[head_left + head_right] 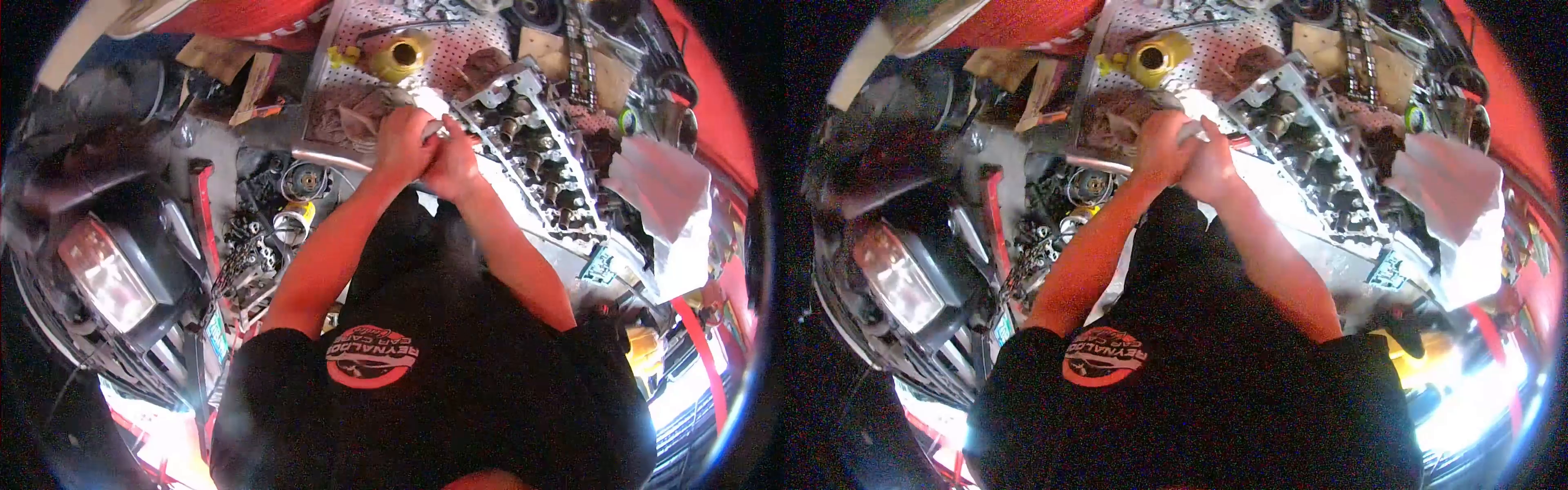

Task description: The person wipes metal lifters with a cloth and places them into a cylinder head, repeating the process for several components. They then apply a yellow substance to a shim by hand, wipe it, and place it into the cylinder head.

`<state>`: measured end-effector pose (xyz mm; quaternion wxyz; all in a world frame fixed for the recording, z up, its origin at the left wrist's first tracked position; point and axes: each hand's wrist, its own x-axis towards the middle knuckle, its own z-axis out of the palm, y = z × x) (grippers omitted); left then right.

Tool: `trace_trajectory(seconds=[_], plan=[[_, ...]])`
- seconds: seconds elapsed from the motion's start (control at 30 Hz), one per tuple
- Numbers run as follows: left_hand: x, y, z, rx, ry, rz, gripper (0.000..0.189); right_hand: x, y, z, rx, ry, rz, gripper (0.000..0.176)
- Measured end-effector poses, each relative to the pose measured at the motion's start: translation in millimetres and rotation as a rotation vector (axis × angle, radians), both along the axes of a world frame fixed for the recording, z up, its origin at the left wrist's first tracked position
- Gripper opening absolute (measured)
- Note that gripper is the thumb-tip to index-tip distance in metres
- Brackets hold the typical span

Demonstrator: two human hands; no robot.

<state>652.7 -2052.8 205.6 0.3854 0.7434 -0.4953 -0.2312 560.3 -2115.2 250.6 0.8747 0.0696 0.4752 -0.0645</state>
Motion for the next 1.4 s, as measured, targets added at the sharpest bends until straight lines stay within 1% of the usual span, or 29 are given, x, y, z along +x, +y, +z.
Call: trace_trajectory(seconds=[0.03,0.07,0.1,0.13,0.17,0.2,0.27,0.3,0.37,0.43,0.47,0.53,0.6,0.67,0.7,0.73,0.8,0.83,0.87,0.93,0.97,1.07,1.1,1.13,1.2,1.23,1.3,1.37,1.4], plan=[[-2,-3,2,-0.060,-0.012,0.067,0.020,5,2,-2,-0.023,-0.009,-0.011,0.062],[-3,-4,4,0.074,0.079,0.092,0.021,1,6,-3,-0.037,-0.010,-0.027,0.063],[-3,-2,7,0.216,0.170,0.116,0.022,-17,12,-49,-0.024,-0.058,-0.011,0.063],[-3,-5,11,0.355,0.255,0.141,0.024,-8,6,-28,0.051,-0.016,0.002,0.055],[-5,-6,22,0.412,0.240,0.168,0.025,-13,12,-50,-0.256,-0.029,0.126,0.047],[-11,-4,18,0.258,0.293,0.154,0.025,-21,16,-78,-0.556,-0.029,0.252,0.039],[-16,3,3,-0.055,0.404,0.135,0.027,-3,-18,-9,-0.004,0.109,-0.060,0.021],[-14,8,1,-0.080,0.313,0.098,0.029,-4,-15,-18,-0.046,0.042,-0.064,0.024],[-9,11,7,0.021,0.424,0.145,0.025,-7,-4,-27,-0.082,-0.073,-0.013,0.032],[-1,4,28,0.167,0.459,0.231,0.024,-8,3,-19,-0.124,-0.071,-0.019,0.032],[0,4,20,0.156,0.458,0.257,0.024,-6,6,-16,-0.140,-0.075,-0.019,0.032],[6,4,-2,0.134,0.449,0.313,0.024,-8,8,-15,-0.230,-0.052,0.132,0.031],[5,9,-2,0.134,0.325,0.279,0.029,-17,5,-16,-0.330,-0.024,0.272,0.031],[3,10,10,0.042,0.268,0.307,0.034,-36,11,-63,-0.836,0.113,0.487,0.024],[4,16,4,0.065,0.347,0.351,0.040,-39,9,-66,-0.850,0.221,0.549,0.022],[6,19,1,0.085,0.367,0.391,0.039,-44,10,-69,-0.854,0.328,0.614,0.020],[14,23,-3,0.119,0.401,0.479,0.036,-51,10,-73,-0.901,0.312,0.553,0.017],[16,23,0,0.166,0.339,0.486,0.031,-46,6,-58,-0.832,0.296,0.497,0.021],[23,24,-3,0.146,0.453,0.505,0.030,-46,5,-53,-0.816,0.283,0.492,0.024],[36,25,-16,0.108,0.691,0.532,0.028,-41,-4,-29,-1.000,0.297,0.617,0.027],[37,26,-20,0.103,0.661,0.560,0.023,-43,-4,-30,-1.042,0.277,0.660,0.030],[20,16,28,0.144,0.620,0.323,0.017,-39,-6,-15,-1.105,0.198,0.657,0.041],[6,23,1,-0.031,0.502,0.177,0.015,-34,-5,-9,-1.095,0.272,0.678,0.048],[-5,20,22,-0.033,0.598,0.142,0.017,-31,-10,-18,-1.348,0.322,0.739,0.052],[-3,24,37,0.040,0.649,-0.031,0.020,-36,-17,-10,-1.205,0.383,0.728,0.050],[2,20,39,0.125,0.722,-0.090,0.023,-32,-18,-5,-1.287,0.469,0.807,0.046],[5,26,48,0.327,0.881,-0.203,0.029,-29,-21,5,-1.334,0.466,0.887,0.044],[11,30,56,0.329,0.620,-0.345,0.031,-26,-24,16,-1.308,0.471,0.955,0.040],[13,30,57,0.323,0.486,-0.418,0.033,-28,-24,-2,-1.455,0.350,0.870,0.038]])
